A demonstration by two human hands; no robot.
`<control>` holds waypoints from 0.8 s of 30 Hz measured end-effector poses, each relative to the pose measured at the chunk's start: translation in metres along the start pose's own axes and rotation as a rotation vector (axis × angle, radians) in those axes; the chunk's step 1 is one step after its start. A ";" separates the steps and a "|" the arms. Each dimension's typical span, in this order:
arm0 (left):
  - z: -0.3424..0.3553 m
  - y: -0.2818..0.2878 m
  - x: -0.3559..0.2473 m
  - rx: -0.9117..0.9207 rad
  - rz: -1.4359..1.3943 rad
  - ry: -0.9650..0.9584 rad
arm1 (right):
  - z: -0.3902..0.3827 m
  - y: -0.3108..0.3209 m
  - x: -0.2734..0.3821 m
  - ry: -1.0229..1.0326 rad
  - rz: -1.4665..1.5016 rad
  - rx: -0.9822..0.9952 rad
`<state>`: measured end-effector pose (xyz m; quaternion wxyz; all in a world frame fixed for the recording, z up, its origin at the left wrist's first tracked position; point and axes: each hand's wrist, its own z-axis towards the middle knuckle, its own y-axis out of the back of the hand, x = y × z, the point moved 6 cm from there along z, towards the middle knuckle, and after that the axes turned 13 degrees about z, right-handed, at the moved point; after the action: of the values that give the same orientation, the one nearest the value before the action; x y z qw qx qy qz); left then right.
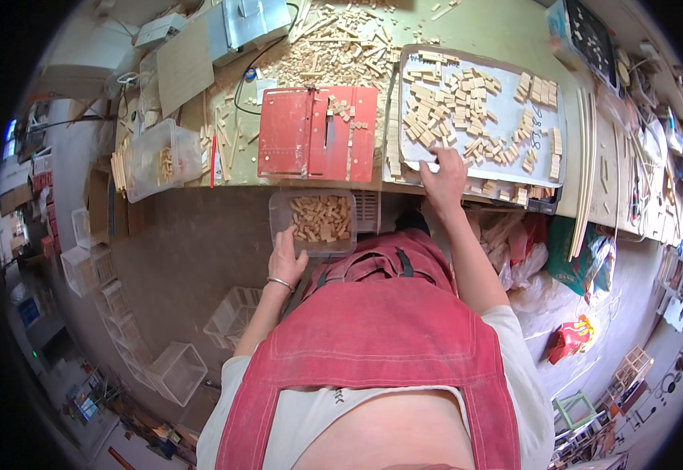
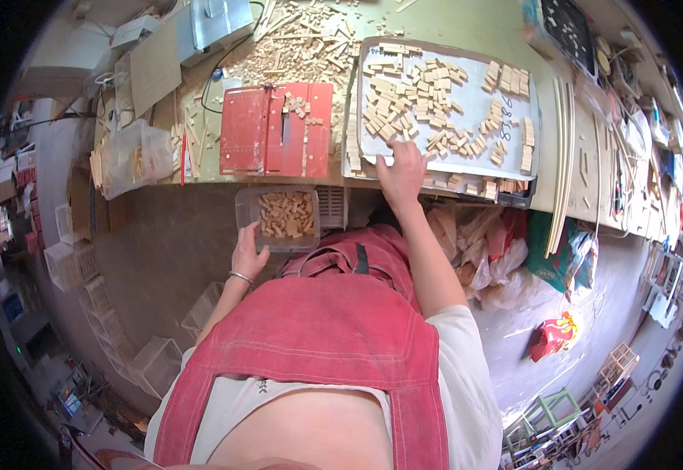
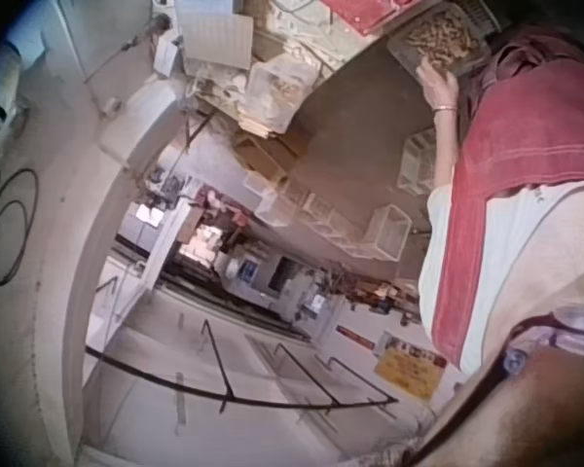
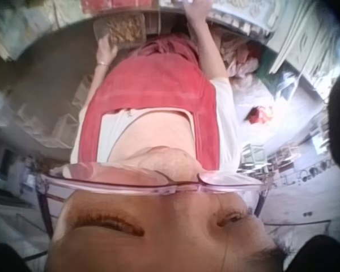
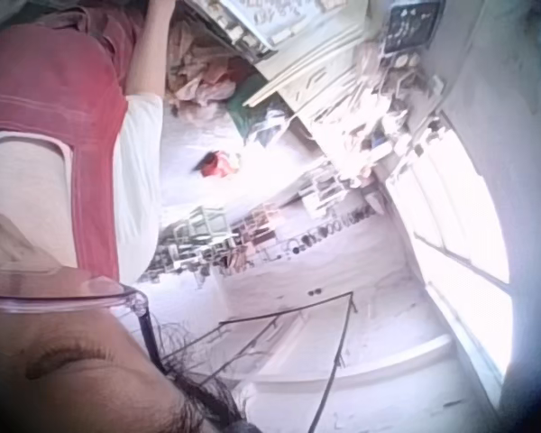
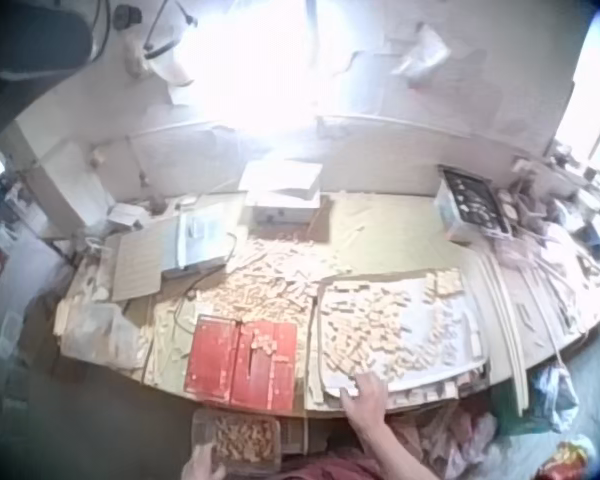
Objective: The person repeatedly picks small wooden blocks from a tray, places them on a red cutting jig, and uses a hand tool to cut them into smaller pieces. The cut pieces fall into a clear plastic bin below. The person continues this cycle throughout the clip.
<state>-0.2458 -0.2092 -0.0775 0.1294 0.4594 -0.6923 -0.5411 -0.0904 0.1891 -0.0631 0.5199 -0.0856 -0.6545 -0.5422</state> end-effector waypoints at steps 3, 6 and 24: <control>-0.010 -0.011 -0.004 0.025 -0.048 0.038 | 0.030 -0.023 -0.004 -0.001 -0.125 0.005; -0.021 -0.020 -0.002 0.040 -0.087 0.065 | 0.052 -0.038 -0.005 -0.037 -0.224 0.047; -0.014 0.016 -0.002 -0.134 -0.191 0.131 | 0.036 -0.024 0.048 0.084 0.144 0.039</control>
<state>-0.2436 -0.2164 -0.0575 0.1528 0.5480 -0.5980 -0.5646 -0.1494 0.1868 -0.0367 0.5862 -0.0992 -0.6346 -0.4937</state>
